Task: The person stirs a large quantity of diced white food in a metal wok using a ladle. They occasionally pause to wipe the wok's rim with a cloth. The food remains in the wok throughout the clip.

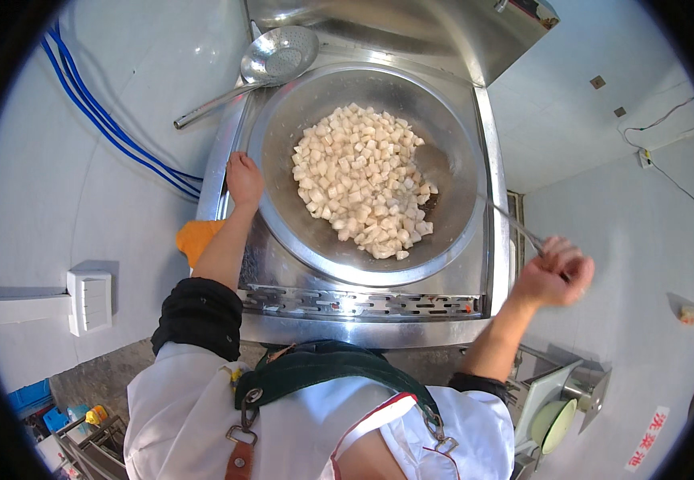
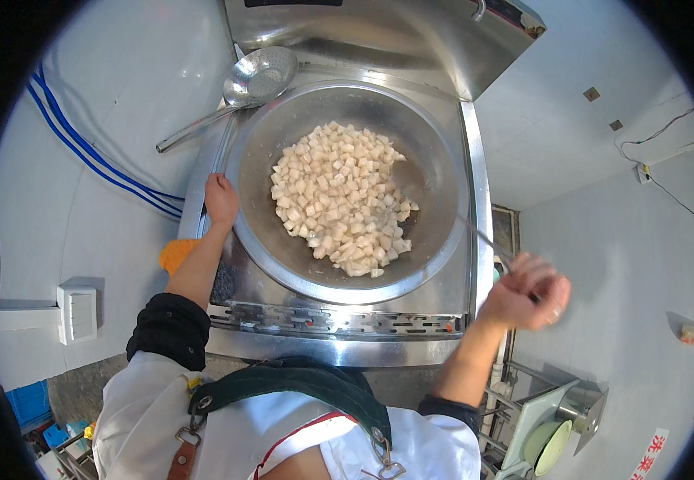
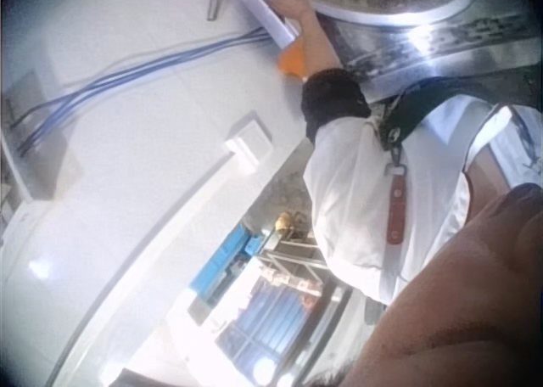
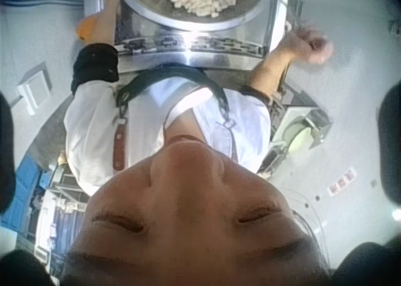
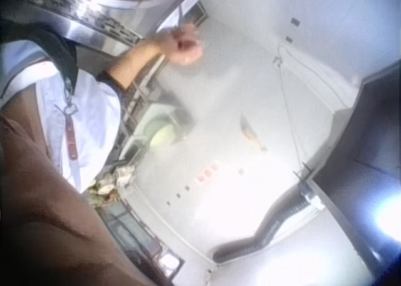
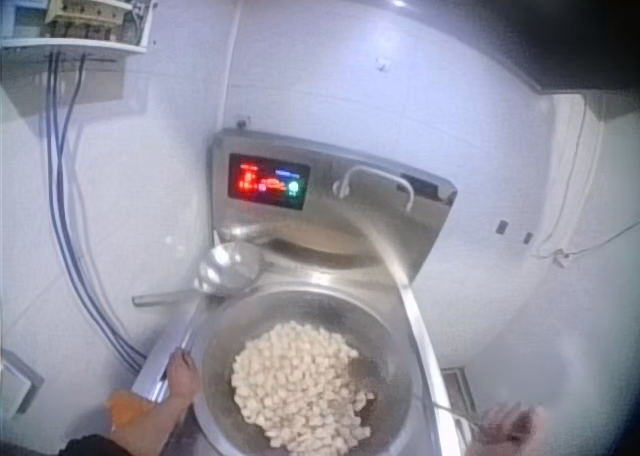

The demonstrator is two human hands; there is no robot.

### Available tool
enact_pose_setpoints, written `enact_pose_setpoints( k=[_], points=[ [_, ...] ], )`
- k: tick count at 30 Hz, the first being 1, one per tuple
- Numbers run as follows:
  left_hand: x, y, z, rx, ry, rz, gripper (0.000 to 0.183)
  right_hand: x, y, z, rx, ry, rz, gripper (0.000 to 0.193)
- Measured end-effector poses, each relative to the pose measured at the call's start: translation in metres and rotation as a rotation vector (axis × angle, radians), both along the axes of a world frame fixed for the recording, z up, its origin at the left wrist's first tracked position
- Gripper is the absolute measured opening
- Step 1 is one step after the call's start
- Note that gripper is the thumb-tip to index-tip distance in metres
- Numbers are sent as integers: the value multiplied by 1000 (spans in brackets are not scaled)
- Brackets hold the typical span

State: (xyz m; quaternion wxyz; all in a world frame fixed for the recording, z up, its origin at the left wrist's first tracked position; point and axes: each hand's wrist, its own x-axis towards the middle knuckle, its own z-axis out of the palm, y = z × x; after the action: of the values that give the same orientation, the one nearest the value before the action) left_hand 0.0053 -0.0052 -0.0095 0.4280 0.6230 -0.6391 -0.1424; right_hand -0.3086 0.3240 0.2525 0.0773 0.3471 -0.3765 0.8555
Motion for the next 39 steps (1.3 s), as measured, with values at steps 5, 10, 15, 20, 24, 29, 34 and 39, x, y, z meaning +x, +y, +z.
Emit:
enact_pose_setpoints(
  k=[5, 10, 15, 20, 24, 29, 34, 39],
  points=[
    [2, 0, -1, 8, 49, -14, 20, -14, -73, -48, -30, -28, -221, 31],
    [0, 2, -3, -27, 30, 1, 20, -54, -115, -104, -8, -571, -142, 34],
    [-3, 4, 4, -9, 4, 5, 19, -73, -120, -142, 73, -474, 311, 37],
    [-2, 4, 8, 38, -9, 9, 19, -48, -83, -111, 143, -221, 726, 32],
    [-1, 4, 5, -17, -11, -4, 19, -42, -29, -41, 237, -49, 774, 26],
    [-1, 4, 1, -35, 3, -8, 19, -56, -14, 0, 51, -86, 475, 30],
    [1, 2, 1, -25, 1, -3, 18, -86, -78, -41, 7, -165, 132, 27],
    [0, 2, 0, -21, 19, 1, 17, -104, -131, -104, -38, -422, 71, 27]
  ],
)
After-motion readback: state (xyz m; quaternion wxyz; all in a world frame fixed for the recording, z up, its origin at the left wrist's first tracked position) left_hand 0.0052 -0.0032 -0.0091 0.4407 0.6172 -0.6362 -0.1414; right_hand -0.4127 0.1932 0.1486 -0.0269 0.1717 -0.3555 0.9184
